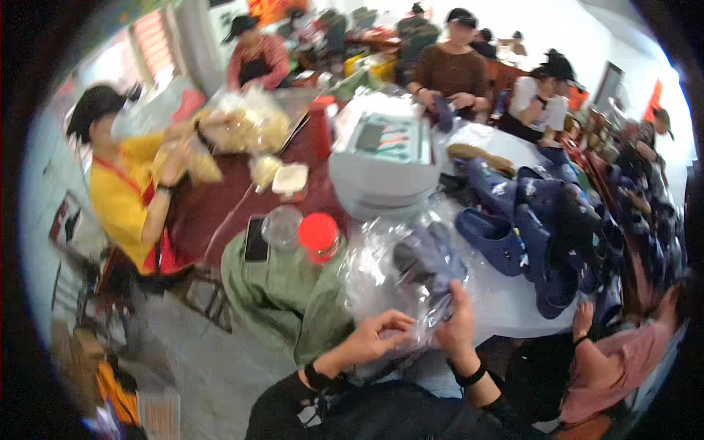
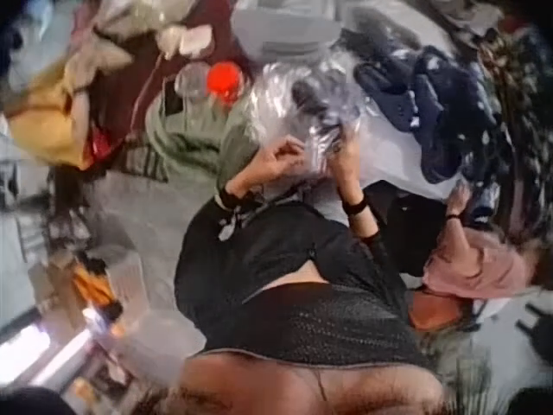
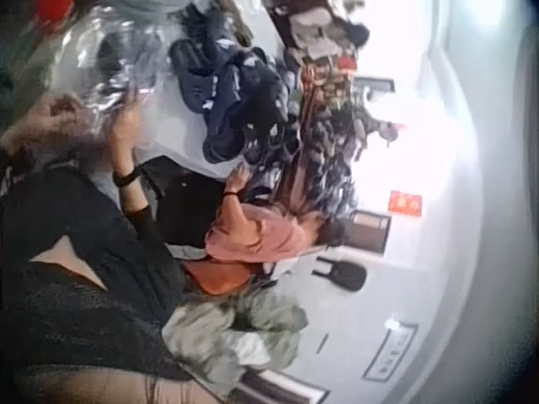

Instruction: The recorder picks up plastic bags and uses them to pack blue clog-style shoes.

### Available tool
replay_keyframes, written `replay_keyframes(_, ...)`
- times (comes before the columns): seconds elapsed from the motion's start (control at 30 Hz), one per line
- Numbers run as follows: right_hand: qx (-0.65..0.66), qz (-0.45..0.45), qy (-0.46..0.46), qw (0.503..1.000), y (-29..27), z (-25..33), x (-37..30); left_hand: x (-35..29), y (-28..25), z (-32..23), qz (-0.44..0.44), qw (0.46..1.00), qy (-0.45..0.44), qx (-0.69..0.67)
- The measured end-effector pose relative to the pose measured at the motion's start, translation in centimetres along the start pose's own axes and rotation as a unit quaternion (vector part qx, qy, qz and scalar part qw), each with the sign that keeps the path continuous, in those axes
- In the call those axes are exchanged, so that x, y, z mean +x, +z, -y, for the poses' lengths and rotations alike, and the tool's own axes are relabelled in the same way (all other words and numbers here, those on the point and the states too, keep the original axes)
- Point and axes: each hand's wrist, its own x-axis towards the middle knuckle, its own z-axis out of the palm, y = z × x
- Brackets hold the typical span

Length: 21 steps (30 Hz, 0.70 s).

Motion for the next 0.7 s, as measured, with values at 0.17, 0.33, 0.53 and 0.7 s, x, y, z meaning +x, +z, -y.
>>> replay_keyframes(0.17,0.152,-0.155,0.046,0.975,-1.5,-0.9,1.8,-4.9,-6.3,2.1,-0.233,0.954,-0.045,0.185)
replay_keyframes(0.33,0.322,-0.217,0.201,0.899,-4.2,-1.0,2.3,-9.4,-13.9,9.5,-0.512,0.767,-0.038,0.385)
replay_keyframes(0.53,0.456,-0.256,0.209,0.827,-6.9,2.3,1.8,-10.1,-17.3,18.5,-0.299,0.825,-0.184,0.443)
replay_keyframes(0.7,0.483,-0.207,0.173,0.833,-8.1,3.7,-0.1,-7.5,-17.6,20.9,-0.145,0.809,-0.234,0.519)
